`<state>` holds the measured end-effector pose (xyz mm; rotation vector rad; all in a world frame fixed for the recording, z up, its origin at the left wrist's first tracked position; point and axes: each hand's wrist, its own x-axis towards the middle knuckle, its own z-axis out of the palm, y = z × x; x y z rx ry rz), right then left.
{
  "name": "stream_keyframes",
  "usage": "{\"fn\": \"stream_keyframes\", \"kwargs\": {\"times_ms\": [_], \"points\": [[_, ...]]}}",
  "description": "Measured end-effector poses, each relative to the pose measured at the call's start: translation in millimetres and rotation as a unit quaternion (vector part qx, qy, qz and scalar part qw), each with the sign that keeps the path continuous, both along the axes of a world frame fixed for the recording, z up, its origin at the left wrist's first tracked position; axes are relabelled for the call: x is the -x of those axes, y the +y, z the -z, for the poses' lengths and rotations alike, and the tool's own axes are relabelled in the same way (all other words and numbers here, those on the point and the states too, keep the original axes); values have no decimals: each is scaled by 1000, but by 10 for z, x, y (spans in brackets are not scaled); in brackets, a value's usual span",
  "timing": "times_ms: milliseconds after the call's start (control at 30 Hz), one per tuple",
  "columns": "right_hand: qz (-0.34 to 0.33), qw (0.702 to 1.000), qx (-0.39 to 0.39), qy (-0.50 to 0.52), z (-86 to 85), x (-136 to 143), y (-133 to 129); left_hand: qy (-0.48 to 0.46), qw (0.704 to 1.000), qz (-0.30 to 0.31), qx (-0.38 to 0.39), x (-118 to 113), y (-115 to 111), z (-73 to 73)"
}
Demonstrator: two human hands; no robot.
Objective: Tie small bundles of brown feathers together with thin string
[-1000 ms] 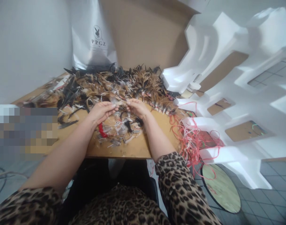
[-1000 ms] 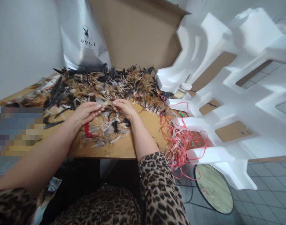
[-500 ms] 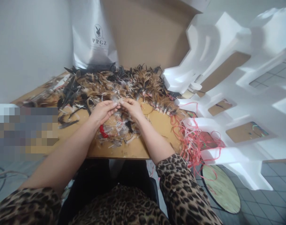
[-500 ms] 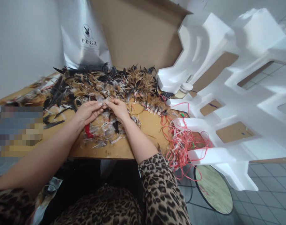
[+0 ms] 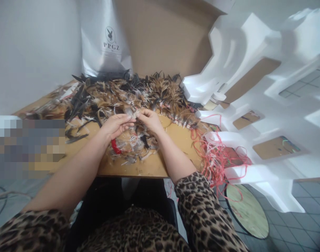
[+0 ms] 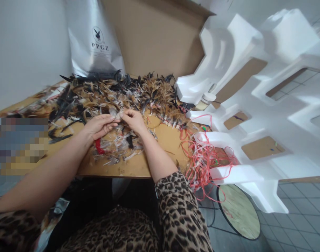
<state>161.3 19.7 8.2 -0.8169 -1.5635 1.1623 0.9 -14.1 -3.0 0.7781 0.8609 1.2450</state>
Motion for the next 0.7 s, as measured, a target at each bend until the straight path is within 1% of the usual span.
{"fn": "stream_keyframes", "kwargs": {"times_ms": [200,433,500,567,633,700], "points": [[-8,998,-54,-43,15,-2,10,33,999,10,18,-9,-2,2],[-16,997,-55,-60,58,21,33,59,998,19,7,-16,-13,-13],[-3,995,-56,-78,66,8,43,52,999,-10,-7,7,-3,-26],[24,987,-86,-133,70,-16,52,28,997,-62,-22,42,17,-40],[45,965,-134,-220,71,-44,51,-6,994,-105,-29,79,42,-50],[43,933,-174,-311,65,-59,33,-24,991,-129,-26,106,62,-53]]}}
